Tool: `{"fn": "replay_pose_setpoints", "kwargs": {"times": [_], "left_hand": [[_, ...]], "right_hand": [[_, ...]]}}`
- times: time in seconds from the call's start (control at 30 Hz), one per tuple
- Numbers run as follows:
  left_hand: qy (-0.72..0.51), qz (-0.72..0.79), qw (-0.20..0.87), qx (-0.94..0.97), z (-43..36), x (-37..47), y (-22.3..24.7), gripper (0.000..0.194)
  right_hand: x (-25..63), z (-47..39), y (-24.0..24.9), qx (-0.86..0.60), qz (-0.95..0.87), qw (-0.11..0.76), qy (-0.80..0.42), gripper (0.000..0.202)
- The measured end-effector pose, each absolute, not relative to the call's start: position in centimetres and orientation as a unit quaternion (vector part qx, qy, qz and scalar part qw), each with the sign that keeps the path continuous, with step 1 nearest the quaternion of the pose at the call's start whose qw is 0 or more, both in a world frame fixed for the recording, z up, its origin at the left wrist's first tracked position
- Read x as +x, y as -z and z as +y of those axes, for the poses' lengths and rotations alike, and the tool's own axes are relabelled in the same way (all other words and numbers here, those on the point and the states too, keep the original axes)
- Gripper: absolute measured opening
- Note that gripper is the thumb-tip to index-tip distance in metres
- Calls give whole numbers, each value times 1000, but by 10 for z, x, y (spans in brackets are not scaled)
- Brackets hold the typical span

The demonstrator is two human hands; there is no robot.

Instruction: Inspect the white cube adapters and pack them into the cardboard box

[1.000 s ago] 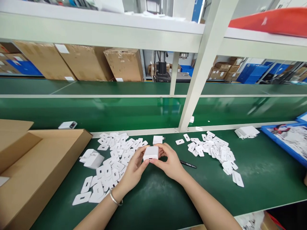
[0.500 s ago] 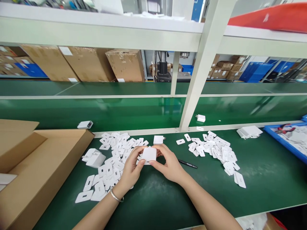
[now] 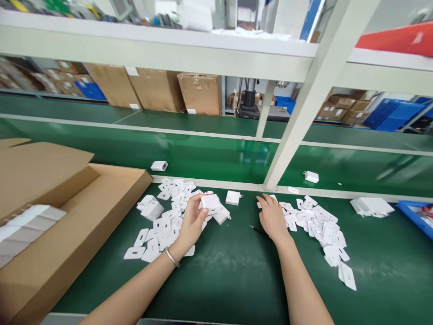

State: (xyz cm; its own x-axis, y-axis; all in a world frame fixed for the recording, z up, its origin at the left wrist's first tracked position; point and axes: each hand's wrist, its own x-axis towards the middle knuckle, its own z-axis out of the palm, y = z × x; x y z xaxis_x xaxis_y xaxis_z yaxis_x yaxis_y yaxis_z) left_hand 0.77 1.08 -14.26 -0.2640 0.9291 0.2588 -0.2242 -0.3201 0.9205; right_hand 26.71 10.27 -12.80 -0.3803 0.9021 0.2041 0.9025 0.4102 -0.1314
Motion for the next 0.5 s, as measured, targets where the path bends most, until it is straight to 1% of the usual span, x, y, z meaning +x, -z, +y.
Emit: {"fn": "replay_pose_setpoints", "kwargs": {"times": [0.13,0.2,0.3,0.43,0.5], "left_hand": [[-714,372,491,332,21,9,135,51],[-736,351,506,282,27,11,129,50],[-765,334,497,237,38,4,114,43],[-782,341,474,220,39,-25,92,30],[-785,358,456,219,33,-49,82,28]], "right_hand": [[270,111,133,-528,-842,104,23,50],[271,115,133,-520,-847,102,36,46],[272,125,136,-525,-845,91,50,43],[270,134,143,-523,-846,99,36,49],[269,133,144,-529,-842,108,28,52]]}}
